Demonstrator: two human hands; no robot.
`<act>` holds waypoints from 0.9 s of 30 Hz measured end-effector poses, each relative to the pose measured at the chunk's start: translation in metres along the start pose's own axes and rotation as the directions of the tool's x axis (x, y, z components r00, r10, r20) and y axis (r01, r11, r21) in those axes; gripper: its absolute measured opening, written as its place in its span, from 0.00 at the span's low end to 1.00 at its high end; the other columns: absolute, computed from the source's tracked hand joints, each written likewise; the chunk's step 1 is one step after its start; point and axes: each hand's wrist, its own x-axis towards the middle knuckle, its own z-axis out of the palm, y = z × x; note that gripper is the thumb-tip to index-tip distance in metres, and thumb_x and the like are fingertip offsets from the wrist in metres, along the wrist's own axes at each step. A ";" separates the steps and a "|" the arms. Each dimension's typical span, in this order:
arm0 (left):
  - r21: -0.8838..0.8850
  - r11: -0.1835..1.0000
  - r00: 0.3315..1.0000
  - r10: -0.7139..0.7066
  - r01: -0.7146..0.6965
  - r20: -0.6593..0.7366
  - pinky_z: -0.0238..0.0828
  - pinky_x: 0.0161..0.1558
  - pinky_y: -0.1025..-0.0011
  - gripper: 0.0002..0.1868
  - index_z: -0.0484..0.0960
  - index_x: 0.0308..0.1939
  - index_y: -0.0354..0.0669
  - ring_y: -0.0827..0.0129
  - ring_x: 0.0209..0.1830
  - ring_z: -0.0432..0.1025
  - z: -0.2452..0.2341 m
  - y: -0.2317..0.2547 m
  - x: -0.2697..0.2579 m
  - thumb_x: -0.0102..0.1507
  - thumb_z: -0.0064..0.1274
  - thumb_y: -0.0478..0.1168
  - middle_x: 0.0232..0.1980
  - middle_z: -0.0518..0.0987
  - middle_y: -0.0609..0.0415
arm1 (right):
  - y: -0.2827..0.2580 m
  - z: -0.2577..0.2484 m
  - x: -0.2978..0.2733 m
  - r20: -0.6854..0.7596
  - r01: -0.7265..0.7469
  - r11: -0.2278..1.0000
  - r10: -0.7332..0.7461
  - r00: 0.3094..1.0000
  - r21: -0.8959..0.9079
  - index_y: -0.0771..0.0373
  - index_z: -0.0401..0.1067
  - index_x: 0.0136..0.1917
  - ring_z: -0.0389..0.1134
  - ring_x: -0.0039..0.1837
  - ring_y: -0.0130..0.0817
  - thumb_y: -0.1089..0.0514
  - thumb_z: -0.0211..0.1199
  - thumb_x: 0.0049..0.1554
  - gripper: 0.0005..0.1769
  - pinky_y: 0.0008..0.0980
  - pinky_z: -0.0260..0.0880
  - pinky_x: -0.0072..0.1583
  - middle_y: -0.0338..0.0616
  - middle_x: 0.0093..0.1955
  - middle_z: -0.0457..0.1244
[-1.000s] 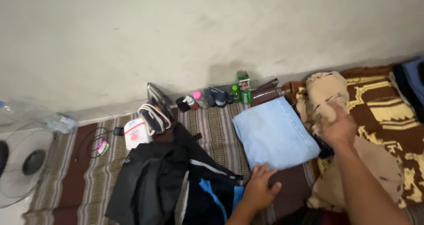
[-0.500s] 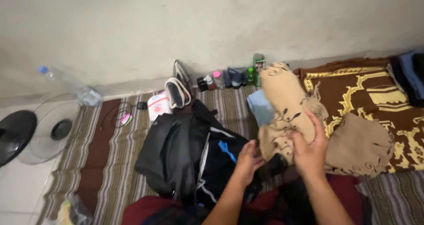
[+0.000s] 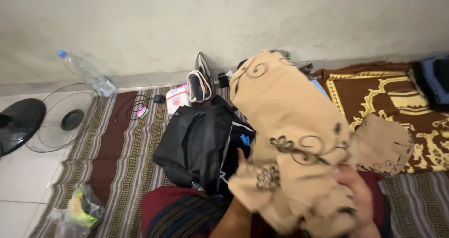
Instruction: The person folds a white towel and places it into a black backpack. They then fold a beige patterned cloth and place it into the backpack. Finally, they fold a light blue cloth and place it into the backpack.
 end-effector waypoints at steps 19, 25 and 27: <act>0.136 0.987 0.979 -0.058 0.086 -0.197 0.60 0.73 0.49 0.43 0.69 0.75 0.43 0.47 0.74 0.64 -0.019 0.010 0.005 0.70 0.36 0.72 0.75 0.68 0.45 | 0.021 0.032 0.046 0.069 0.010 0.987 0.001 0.998 -0.158 0.63 0.64 0.70 0.68 0.57 0.39 0.64 0.58 0.50 0.33 0.37 0.70 0.57 0.49 0.58 0.66; -0.036 0.988 0.981 -0.152 0.148 -0.117 0.60 0.72 0.49 0.43 0.69 0.74 0.44 0.47 0.72 0.64 -0.045 -0.006 -0.004 0.68 0.38 0.71 0.74 0.69 0.44 | 0.023 -0.017 0.033 0.104 -0.166 0.980 0.177 0.979 -0.106 0.72 0.68 0.64 0.70 0.51 0.44 0.60 0.58 0.53 0.26 0.41 0.71 0.52 0.55 0.50 0.68; -0.050 0.983 0.978 -0.182 0.178 -0.097 0.60 0.71 0.49 0.43 0.69 0.74 0.44 0.47 0.72 0.65 -0.043 -0.025 -0.012 0.67 0.38 0.71 0.74 0.70 0.44 | 0.017 -0.032 0.029 0.164 -0.275 0.961 0.271 0.949 0.007 0.74 0.69 0.60 0.72 0.50 0.43 0.56 0.55 0.51 0.26 0.39 0.73 0.51 0.55 0.49 0.71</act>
